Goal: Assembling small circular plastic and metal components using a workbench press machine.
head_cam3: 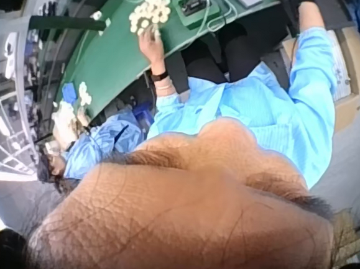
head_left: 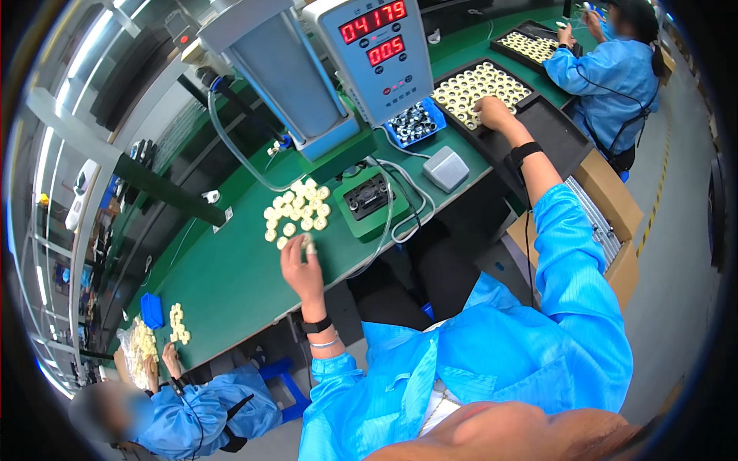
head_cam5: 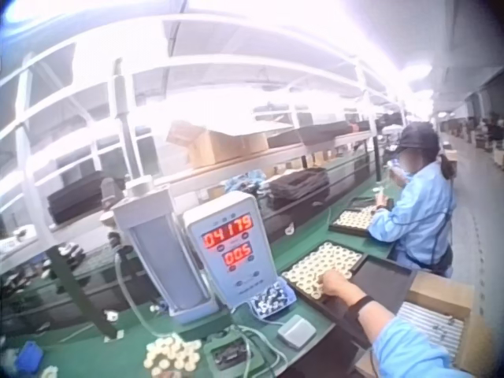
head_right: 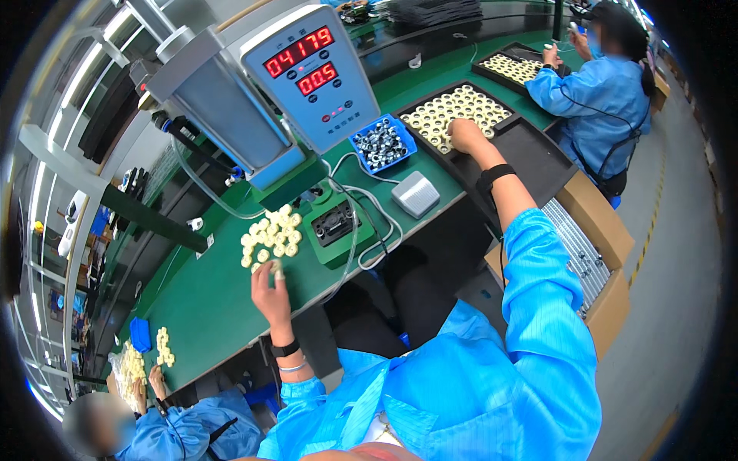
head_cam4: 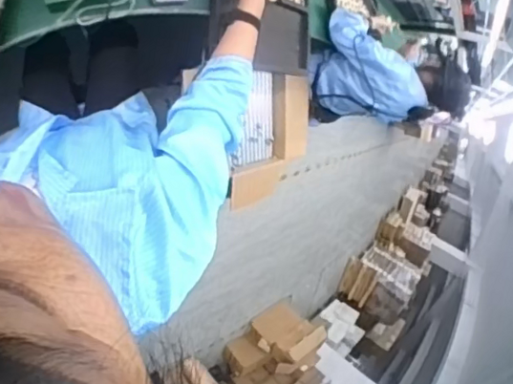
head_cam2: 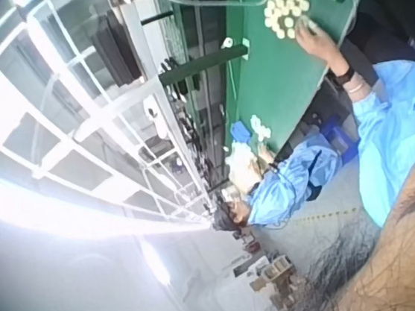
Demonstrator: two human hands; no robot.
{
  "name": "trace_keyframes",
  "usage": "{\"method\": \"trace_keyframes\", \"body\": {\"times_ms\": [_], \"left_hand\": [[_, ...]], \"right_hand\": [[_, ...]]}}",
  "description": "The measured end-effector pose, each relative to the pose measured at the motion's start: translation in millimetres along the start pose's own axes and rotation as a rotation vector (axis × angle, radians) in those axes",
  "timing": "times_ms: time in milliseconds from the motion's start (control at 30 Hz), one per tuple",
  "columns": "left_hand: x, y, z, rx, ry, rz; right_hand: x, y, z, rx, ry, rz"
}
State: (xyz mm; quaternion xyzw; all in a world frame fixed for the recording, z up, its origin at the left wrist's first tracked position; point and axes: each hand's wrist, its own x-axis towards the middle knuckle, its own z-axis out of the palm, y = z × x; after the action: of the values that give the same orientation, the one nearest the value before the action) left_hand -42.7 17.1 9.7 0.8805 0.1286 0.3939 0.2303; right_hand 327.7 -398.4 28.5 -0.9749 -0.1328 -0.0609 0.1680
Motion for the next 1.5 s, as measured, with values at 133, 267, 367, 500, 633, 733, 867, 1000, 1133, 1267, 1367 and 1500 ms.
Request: {"method": "trace_keyframes", "body": {"times_ms": [133, 267, 367, 500, 633, 733, 867, 1000, 1133, 1267, 1367, 1500], "left_hand": [[17.4, 50.9, 14.6, -0.248, -0.091, 0.030], [38.7, 77.6, 48.1, -0.379, -0.145, 0.117], [49.1, 93.8, 61.8, -0.432, -0.199, 0.085], [53.0, 95.9, 76.5, -0.381, -0.282, 0.069], [53.1, 90.1, 76.0, -0.249, -0.253, 0.206], [56.0, 90.7, 72.3, -0.196, -0.275, 0.247], [61.5, 94.0, 73.9, -0.064, -0.300, 0.375], [67.6, 97.7, 71.4, -0.051, -0.374, 0.413], [62.7, 98.2, 70.9, -0.097, -0.340, 0.430], [58.9, 89.3, 67.9, -0.185, -0.396, 0.336], [50.2, 83.5, 60.1, -0.184, -0.360, 0.396], [29.6, 60.9, 45.9, 0.013, -0.156, 0.214]], "right_hand": [[-13.4, -28.1, -17.5, -0.047, 0.059, 0.017], [-72.5, -89.4, -59.8, 0.292, 0.166, -0.156], [-104.4, -124.4, -65.5, 0.542, 0.024, -0.185], [-122.8, -127.2, -48.8, 0.603, -0.017, -0.240], [-128.1, -120.6, -35.7, 0.567, 0.009, -0.206], [-112.8, -123.9, -20.3, 0.488, 0.042, -0.248], [-61.4, -145.7, 4.6, 0.251, 0.119, -0.446], [-15.9, -164.7, 30.1, -0.071, -0.007, -0.404], [-2.9, -168.4, 36.5, -0.210, -0.094, -0.310], [-7.5, -170.4, 33.8, -0.170, -0.049, -0.287], [-2.9, -155.7, 37.7, 0.007, 0.025, -0.225], [-10.6, -144.7, 39.1, 0.148, 0.073, -0.358]]}}
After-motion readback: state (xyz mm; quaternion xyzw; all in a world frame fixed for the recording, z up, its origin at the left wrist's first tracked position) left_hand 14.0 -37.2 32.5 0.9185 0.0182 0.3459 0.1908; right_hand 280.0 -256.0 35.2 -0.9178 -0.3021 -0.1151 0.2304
